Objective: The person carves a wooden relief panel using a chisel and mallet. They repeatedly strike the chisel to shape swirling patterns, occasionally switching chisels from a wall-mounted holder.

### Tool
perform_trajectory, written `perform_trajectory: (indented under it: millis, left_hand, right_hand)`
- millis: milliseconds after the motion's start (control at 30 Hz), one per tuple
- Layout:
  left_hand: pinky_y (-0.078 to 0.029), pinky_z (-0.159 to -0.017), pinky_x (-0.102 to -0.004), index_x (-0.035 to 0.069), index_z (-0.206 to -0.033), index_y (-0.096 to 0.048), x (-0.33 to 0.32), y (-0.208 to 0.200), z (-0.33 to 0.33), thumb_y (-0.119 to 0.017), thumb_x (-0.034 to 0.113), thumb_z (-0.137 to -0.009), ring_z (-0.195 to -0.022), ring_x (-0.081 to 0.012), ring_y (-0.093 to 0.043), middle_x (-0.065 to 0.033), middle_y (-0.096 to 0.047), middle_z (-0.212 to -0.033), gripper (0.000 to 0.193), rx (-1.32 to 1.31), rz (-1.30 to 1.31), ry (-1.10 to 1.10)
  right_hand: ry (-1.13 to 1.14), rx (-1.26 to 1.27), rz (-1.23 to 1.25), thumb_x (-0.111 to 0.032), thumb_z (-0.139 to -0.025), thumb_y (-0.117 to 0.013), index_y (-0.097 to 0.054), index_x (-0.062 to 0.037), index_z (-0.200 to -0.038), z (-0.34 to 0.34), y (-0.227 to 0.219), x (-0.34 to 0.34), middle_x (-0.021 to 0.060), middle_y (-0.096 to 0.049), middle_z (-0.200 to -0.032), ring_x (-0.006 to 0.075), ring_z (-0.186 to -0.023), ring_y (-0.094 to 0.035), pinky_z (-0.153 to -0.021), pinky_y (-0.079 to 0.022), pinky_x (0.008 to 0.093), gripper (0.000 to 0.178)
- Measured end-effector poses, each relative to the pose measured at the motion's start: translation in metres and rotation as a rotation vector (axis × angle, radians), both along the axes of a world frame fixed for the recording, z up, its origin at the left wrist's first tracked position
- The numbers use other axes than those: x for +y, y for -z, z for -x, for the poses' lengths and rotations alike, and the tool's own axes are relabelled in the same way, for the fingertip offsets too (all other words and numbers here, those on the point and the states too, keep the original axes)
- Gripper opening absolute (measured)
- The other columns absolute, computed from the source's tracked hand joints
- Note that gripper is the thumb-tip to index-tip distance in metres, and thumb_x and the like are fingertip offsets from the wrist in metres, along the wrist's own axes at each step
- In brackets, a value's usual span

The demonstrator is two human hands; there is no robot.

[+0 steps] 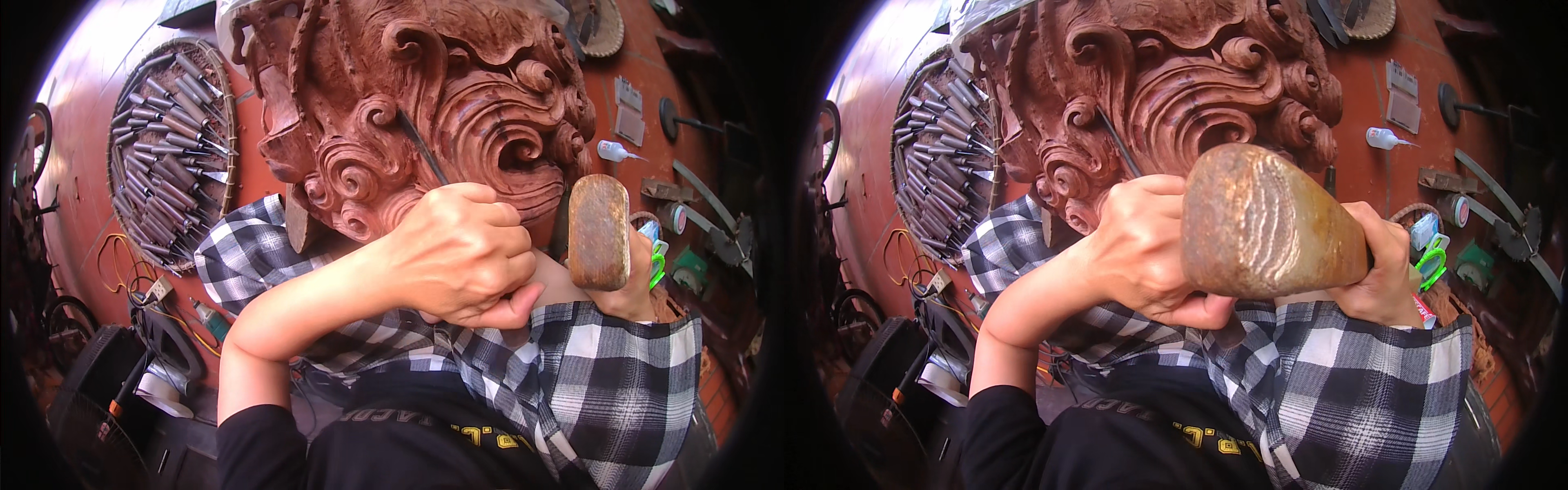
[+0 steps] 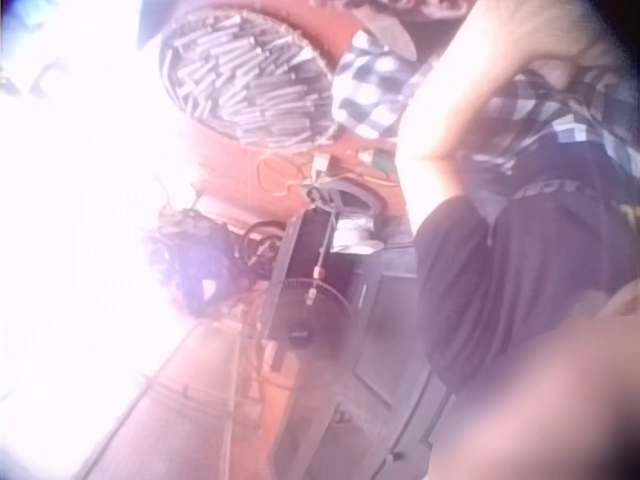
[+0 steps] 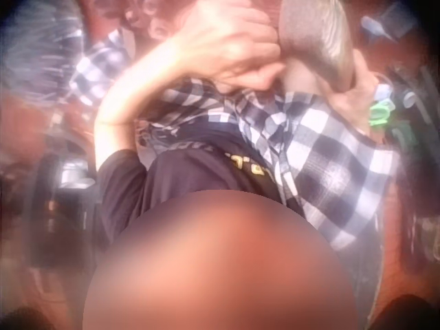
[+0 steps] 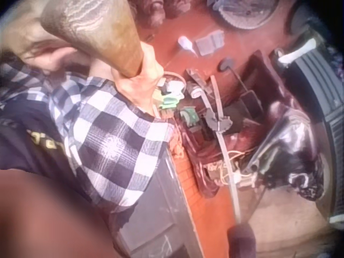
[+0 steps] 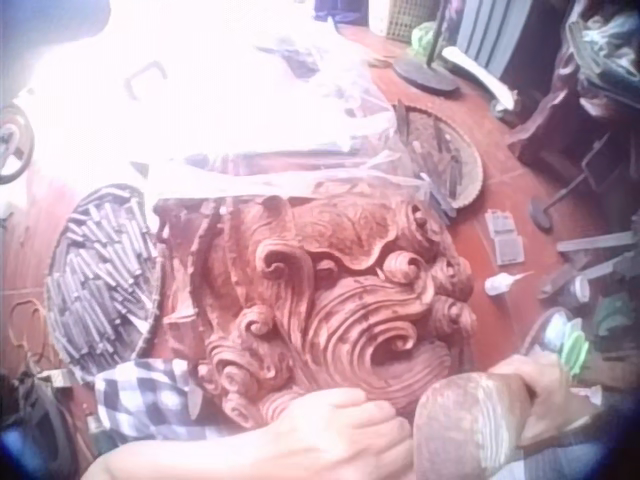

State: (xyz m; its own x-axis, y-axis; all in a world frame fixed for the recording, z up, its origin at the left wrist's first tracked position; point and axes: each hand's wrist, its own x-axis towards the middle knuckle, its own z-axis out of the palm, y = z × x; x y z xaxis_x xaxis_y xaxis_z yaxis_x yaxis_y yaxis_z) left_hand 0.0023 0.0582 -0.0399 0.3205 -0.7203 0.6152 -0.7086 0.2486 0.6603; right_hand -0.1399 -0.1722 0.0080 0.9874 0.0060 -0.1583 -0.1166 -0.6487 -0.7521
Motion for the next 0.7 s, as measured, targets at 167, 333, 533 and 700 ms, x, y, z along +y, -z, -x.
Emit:
perform_trajectory:
  millis: [167, 333, 533, 700]
  left_hand:
    - [-0.042, -0.058, -0.0342, 0.01, -0.058, -0.056, -0.001, -0.013, 0.02, -0.07, 0.039, -0.079, -0.06, -0.0196, -0.054, -0.0013, -0.049, -0.059, 0.038, -0.264, -0.178, -0.117]
    - [-0.035, -0.052, -0.0262, 0.013, -0.063, -0.055, -0.008, -0.038, 0.032, -0.072, 0.041, -0.081, -0.058, -0.0128, -0.052, 0.0005, -0.051, -0.066, 0.038, -0.06, 0.005, -0.075]
    - [-0.034, -0.05, -0.0261, 0.012, -0.061, -0.054, -0.006, -0.034, 0.011, -0.069, 0.032, -0.081, -0.054, -0.0142, -0.049, 0.0001, -0.049, -0.063, 0.032, -0.004, 0.024, 0.027]
    - [-0.033, -0.049, -0.0264, 0.011, -0.062, -0.057, 0.001, -0.022, 0.002, -0.069, 0.035, -0.08, -0.052, -0.0136, -0.049, -0.0003, -0.052, -0.063, 0.031, 0.03, 0.046, 0.016]
  right_hand:
    - [-0.001, -0.054, 0.047, -0.003, -0.065, -0.081, -0.063, 0.0031, -0.108, 0.002, -0.007, -0.003, 0.0122, -0.069, -0.087, 0.0255, -0.075, -0.071, -0.068, -0.052, 0.0312, 0.047]
    - [0.114, 0.052, -0.056, -0.004, -0.072, -0.084, -0.061, -0.0007, -0.112, 0.024, 0.008, -0.017, 0.0069, -0.063, -0.092, 0.0146, -0.079, -0.062, -0.07, -0.05, 0.0285, 0.046]
    - [0.044, -0.014, 0.043, -0.005, -0.069, -0.086, -0.06, 0.0017, -0.112, 0.019, 0.008, -0.019, 0.0097, -0.065, -0.094, 0.02, -0.08, -0.064, -0.071, -0.05, 0.0316, 0.051]
    - [0.006, -0.032, 0.09, -0.01, -0.061, -0.088, -0.059, 0.006, -0.117, 0.012, -0.003, -0.017, 0.0163, -0.069, -0.092, 0.0291, -0.077, -0.07, -0.07, -0.053, 0.0371, 0.066]
